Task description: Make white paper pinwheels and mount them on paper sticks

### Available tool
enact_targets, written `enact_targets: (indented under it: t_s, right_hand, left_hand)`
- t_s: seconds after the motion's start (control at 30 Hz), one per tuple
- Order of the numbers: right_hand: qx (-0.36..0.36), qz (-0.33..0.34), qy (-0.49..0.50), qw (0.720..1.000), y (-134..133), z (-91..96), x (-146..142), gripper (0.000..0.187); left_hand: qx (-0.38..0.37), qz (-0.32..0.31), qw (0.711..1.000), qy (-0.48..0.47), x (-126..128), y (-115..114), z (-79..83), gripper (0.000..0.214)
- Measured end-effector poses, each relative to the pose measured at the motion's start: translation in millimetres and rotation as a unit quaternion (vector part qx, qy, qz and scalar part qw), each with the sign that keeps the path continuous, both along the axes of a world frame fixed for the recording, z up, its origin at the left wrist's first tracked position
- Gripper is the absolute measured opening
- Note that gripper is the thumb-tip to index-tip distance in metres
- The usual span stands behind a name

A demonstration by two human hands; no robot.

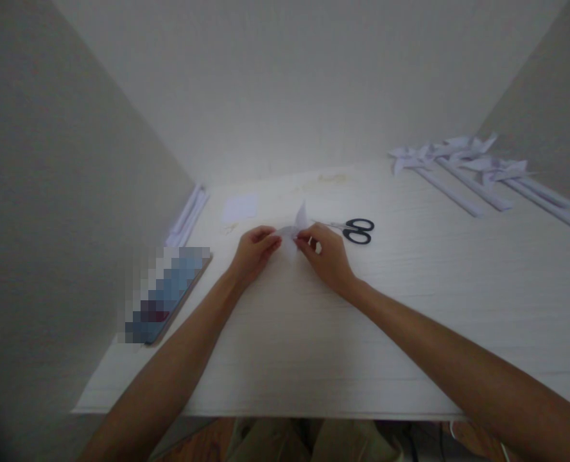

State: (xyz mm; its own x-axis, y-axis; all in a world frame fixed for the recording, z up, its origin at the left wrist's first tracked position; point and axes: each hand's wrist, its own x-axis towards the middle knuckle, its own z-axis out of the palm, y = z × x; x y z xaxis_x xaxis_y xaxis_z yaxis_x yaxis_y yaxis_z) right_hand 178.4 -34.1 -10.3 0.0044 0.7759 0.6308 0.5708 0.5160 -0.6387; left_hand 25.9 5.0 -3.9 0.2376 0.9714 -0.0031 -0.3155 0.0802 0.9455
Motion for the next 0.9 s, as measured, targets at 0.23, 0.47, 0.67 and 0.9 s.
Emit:
enact_targets:
  t_s: [0.23,0.47,0.67,0.9]
  right_hand:
    - [-0.002,-0.026,-0.013,1.000,-1.4,1.1,-0.7,0.001]
    - [-0.011,-0.026,-0.004,1.000,-3.6,2.7,-2.2,0.002]
    - [-0.015,-0.005,-0.009,1.000,-4.3,2.6,-2.3,0.006]
    - [-0.019,-0.005,-0.031,0.999,-5.8,4.5,-3.1,0.008]
  left_hand:
    - [0.029,0.004,0.998,0.055,-0.5,2.7,-4.3,0.012]
    - [0.051,0.010,0.996,0.078,-1.3,3.6,-6.0,0.012]
    - [0.055,0.018,0.994,0.091,-1.2,4.3,-6.8,0.013]
    - [0.072,0.020,0.992,0.102,-2.6,6.1,-10.3,0.013]
